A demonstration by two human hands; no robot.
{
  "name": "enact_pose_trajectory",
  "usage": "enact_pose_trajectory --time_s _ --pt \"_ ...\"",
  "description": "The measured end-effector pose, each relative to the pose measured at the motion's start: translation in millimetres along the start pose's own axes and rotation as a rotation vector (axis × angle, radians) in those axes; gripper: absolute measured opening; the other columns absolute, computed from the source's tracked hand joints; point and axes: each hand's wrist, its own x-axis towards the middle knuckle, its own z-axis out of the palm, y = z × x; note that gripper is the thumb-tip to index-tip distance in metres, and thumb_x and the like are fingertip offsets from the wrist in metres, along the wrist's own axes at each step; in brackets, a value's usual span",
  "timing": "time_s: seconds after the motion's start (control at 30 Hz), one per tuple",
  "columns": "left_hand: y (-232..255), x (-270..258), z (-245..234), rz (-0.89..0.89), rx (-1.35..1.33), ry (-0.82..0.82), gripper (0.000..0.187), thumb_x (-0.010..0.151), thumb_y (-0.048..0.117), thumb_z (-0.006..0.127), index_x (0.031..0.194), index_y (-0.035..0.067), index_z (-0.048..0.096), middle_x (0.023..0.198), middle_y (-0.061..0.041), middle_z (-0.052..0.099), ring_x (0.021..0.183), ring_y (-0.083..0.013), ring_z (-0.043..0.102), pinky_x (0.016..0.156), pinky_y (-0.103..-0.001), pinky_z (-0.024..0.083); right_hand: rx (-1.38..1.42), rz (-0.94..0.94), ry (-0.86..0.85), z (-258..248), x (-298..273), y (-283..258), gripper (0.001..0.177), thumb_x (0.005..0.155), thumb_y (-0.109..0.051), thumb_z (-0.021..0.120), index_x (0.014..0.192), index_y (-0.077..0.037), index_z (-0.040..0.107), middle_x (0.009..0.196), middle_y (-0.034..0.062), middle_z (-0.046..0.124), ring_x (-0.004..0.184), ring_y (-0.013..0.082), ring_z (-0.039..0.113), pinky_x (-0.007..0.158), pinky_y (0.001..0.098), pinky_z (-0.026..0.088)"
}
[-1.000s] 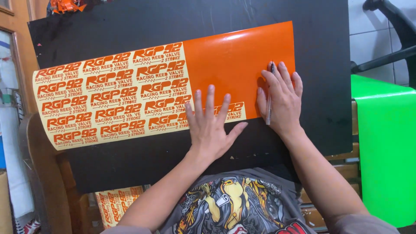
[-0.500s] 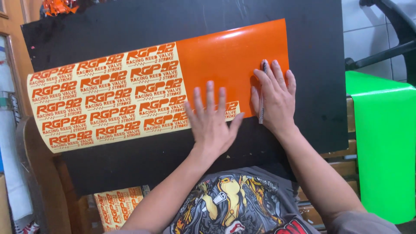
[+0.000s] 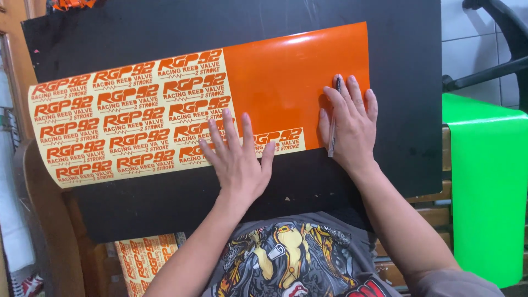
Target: Using a weeding tool to remove excess vinyl from a sticker sheet
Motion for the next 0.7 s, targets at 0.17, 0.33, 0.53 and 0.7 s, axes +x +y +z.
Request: enact_pose_trajectory --time_s 0.17,0.33,0.53,0.7 --pt "39.4 17.1 21.7 0.068 -0.022 0.103 0.085 0.1 0.048 0.062 0.165 0.014 0.02 0.171 -0.018 0.01 0.152 -0.0586 0.008 0.107 -0.086 0.019 0.002 -0.05 -0.026 -0.5 -2.5 2.8 0.043 0.11 -0.029 0.055 0.149 -0.013 0.059 0.159 0.0191 0.055 0.154 0.0333 0.036 0.125 0.0515 0.014" --pt "48.4 23.7 2.7 0.076 -0.078 -0.14 0.064 0.106 0.047 0.038 0.163 0.017 0.032 0.172 -0.015 0.011 0.155 -0.0526 0.008 0.113 -0.08 0.008 -0.013 -0.03 -0.016 -1.7 -3.5 1.6 0.043 0.108 -0.029 0.058 0.148 -0.013 0.061 0.159 0.0164 0.055 0.153 0.0316 0.039 0.125 0.0489 0.016" --pt "-3.1 -1.9 -6.9 -0.138 -0.03 -0.177 0.077 0.105 0.054 0.034 0.165 0.009 0.017 0.17 -0.023 0.0 0.153 -0.0562 0.0 0.11 -0.082 0.003 0.036 -0.008 0.055 0.1 0.5 -5.7 0.035 0.11 -0.026 0.058 0.141 -0.012 0.067 0.151 0.0178 0.064 0.15 0.0311 0.047 0.125 0.047 0.016" --pt "47.1 24.5 -1.0 -0.005 -0.024 -0.173 0.073 0.106 0.051 0.04 0.163 0.01 0.024 0.171 -0.017 0.009 0.153 -0.0537 0.008 0.112 -0.079 0.009 0.02 -0.017 0.017 0.4 -0.6 -2.1 0.039 0.11 -0.027 0.056 0.144 -0.012 0.065 0.154 0.0191 0.061 0.151 0.0328 0.043 0.125 0.0484 0.015"
